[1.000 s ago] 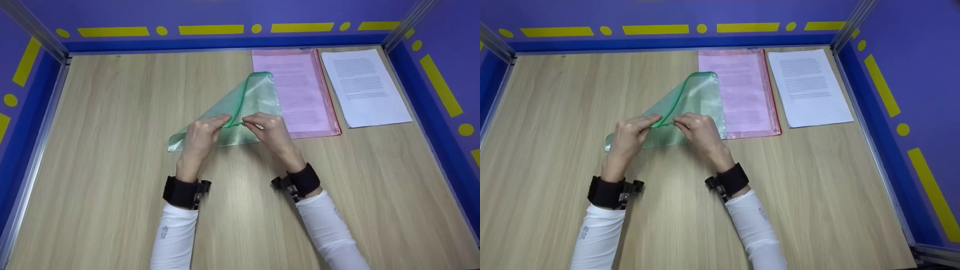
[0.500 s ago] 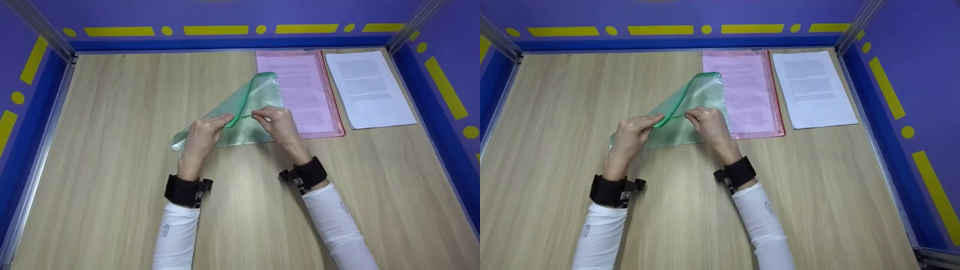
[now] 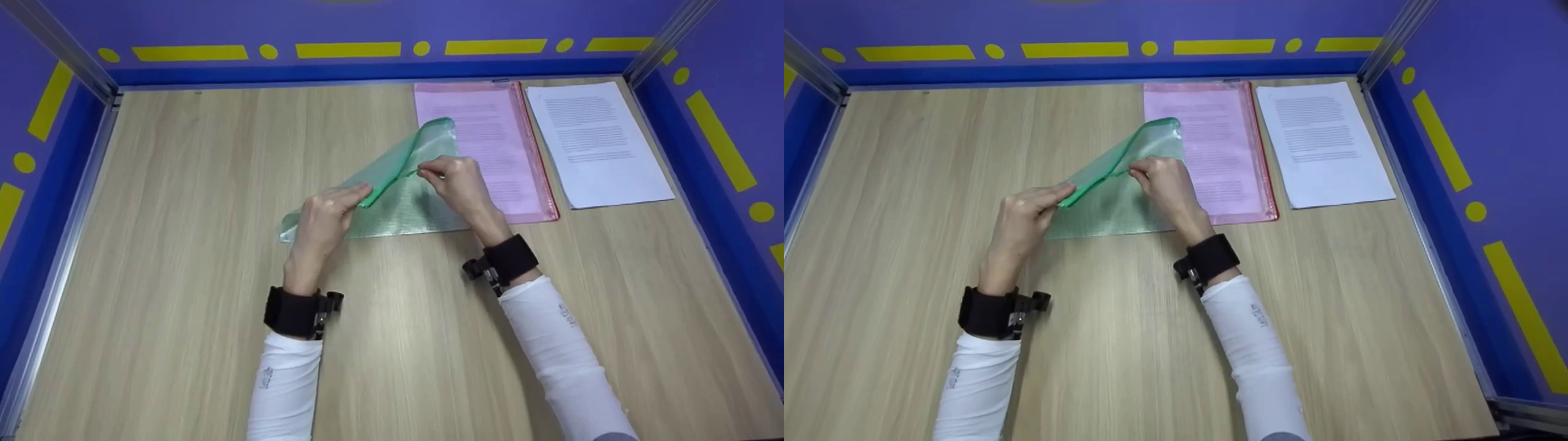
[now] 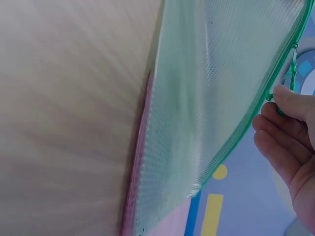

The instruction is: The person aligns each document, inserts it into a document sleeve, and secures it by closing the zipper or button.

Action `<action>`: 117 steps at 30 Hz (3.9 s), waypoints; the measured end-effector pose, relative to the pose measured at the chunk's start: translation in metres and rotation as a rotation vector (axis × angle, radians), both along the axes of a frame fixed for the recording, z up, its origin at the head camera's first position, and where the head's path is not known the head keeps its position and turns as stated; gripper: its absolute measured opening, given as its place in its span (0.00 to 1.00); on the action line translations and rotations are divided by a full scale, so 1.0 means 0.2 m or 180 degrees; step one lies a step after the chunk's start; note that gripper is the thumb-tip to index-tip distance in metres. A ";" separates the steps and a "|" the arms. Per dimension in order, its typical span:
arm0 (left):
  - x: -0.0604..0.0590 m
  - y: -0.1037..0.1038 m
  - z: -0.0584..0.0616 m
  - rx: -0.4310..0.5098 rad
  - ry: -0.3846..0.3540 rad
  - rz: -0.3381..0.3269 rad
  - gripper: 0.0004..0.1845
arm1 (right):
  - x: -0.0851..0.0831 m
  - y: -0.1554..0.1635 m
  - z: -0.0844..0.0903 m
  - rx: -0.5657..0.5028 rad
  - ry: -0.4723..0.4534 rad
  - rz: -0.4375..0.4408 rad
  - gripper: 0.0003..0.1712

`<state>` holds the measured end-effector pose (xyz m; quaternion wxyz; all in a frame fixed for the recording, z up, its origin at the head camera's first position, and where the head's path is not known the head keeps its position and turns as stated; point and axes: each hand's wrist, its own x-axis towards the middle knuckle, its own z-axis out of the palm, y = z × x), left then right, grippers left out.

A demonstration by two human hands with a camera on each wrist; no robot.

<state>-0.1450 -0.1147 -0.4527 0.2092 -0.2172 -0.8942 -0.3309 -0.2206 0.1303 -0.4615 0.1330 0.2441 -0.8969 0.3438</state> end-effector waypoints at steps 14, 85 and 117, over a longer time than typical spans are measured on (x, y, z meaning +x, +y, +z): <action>-0.01 -0.06 0.01 0.0122 -0.0077 0.0281 0.17 | -0.06 0.14 -0.01 0.0141 -0.0012 -0.0381 0.08; 0.00 -0.25 0.03 0.0606 0.0041 0.0861 0.14 | -0.04 0.65 -0.03 0.0460 -0.0543 -0.0979 0.19; -0.01 -0.24 0.02 0.0928 0.0056 0.0786 0.14 | -0.03 0.09 0.05 0.0595 0.0154 0.0857 0.22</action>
